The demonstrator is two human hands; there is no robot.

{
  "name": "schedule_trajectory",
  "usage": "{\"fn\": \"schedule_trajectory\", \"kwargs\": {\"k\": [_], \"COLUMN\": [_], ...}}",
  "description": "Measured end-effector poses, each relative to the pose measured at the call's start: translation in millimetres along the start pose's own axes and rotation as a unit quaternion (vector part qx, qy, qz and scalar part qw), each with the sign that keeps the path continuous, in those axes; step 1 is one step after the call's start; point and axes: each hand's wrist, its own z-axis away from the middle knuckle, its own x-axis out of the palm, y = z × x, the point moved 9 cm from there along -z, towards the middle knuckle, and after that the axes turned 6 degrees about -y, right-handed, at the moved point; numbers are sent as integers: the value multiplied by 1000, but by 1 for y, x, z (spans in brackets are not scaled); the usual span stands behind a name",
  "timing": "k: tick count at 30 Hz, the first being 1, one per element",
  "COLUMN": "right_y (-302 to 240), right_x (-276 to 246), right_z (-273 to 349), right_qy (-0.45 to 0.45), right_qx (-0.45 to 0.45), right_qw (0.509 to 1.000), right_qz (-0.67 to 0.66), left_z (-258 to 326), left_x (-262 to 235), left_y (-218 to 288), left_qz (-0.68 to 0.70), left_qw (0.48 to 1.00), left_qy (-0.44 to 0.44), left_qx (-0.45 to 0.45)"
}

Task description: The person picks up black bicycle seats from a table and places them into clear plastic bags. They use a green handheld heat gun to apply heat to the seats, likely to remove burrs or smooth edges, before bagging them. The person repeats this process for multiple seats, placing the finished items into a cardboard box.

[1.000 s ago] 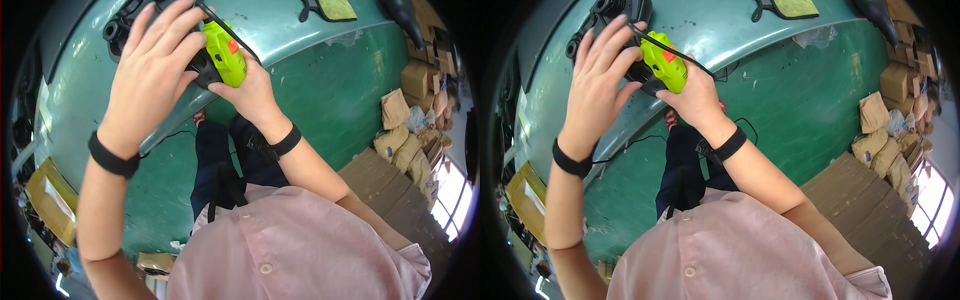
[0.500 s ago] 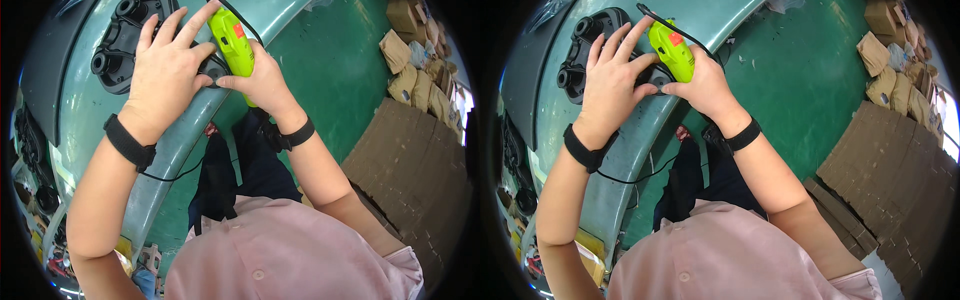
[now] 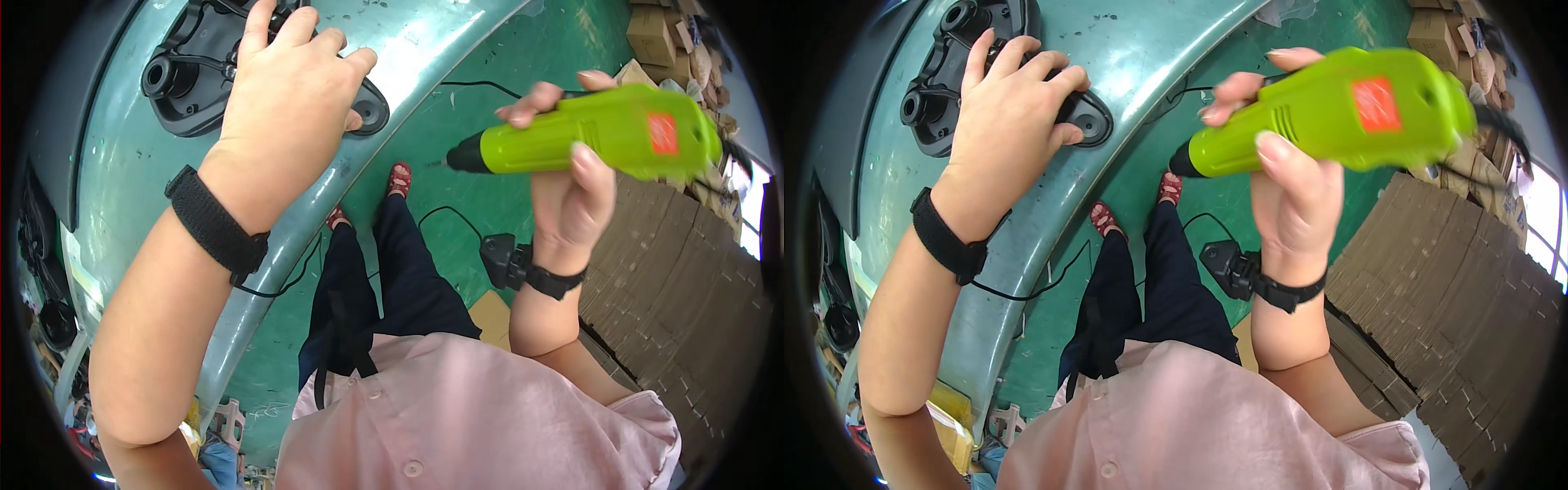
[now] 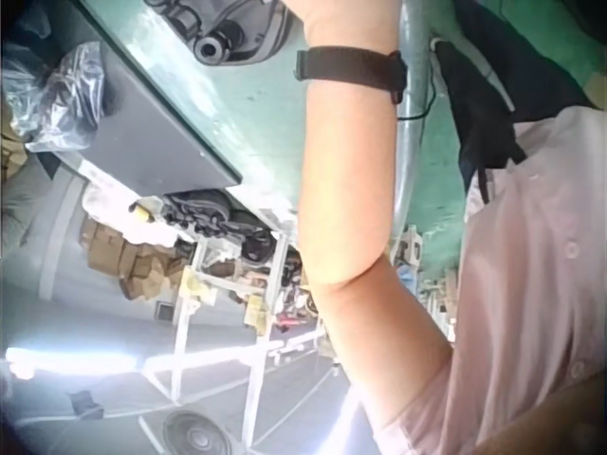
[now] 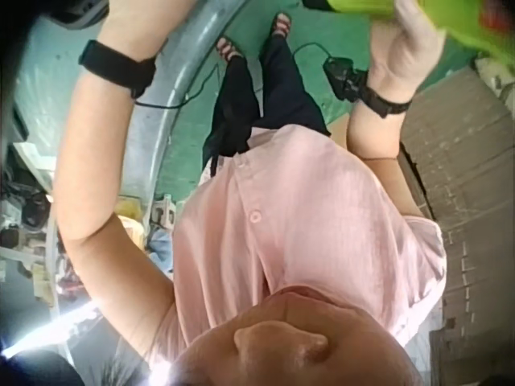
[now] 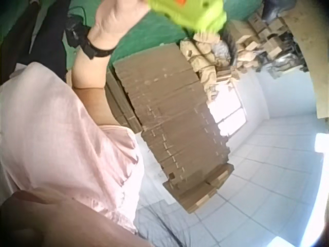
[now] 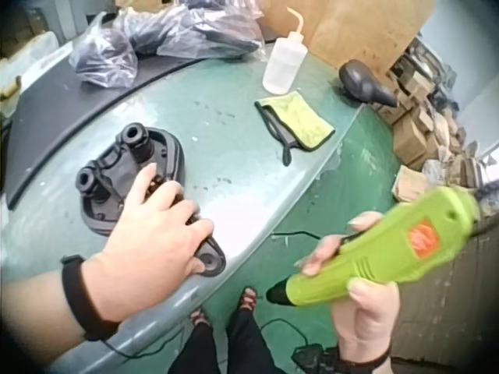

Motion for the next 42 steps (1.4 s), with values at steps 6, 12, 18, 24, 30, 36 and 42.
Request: {"fn": "schedule_trajectory", "kwargs": {"k": [6, 12, 18, 24, 30, 36, 42], "right_y": [-48, -53, -52, -52, -43, -38, -32], "right_x": [43, 62, 77, 95, 112, 125, 137], "right_z": [-11, -16, -17, -19, -24, -27, -21], "right_qy": [-214, -302, -324, -328, -337, -355, -398], "right_qx": [-74, -108, -137, -139, -136, -140, -156], "right_qw": [965, 943, 936, 934, 930, 924, 902], "right_qz": [-134, -91, -27, -37, -54, -13, 65], "left_z": [0, 0, 1, 4, 10, 13, 15], "left_x": [0, 2, -8, -7, -6, -10, -10], "left_y": [1, -1, 0, -4, -9, -12, -13], "left_qz": [1, 1, 14, 35, 61, 82, 59], "left_qw": [1000, 1000, 1000, 998, 996, 994, 997], "left_qy": [-6, -11, 14, -8, 24, 52, 30], "left_qx": [3, -7, 23, 53, 57, 59, 51]}}
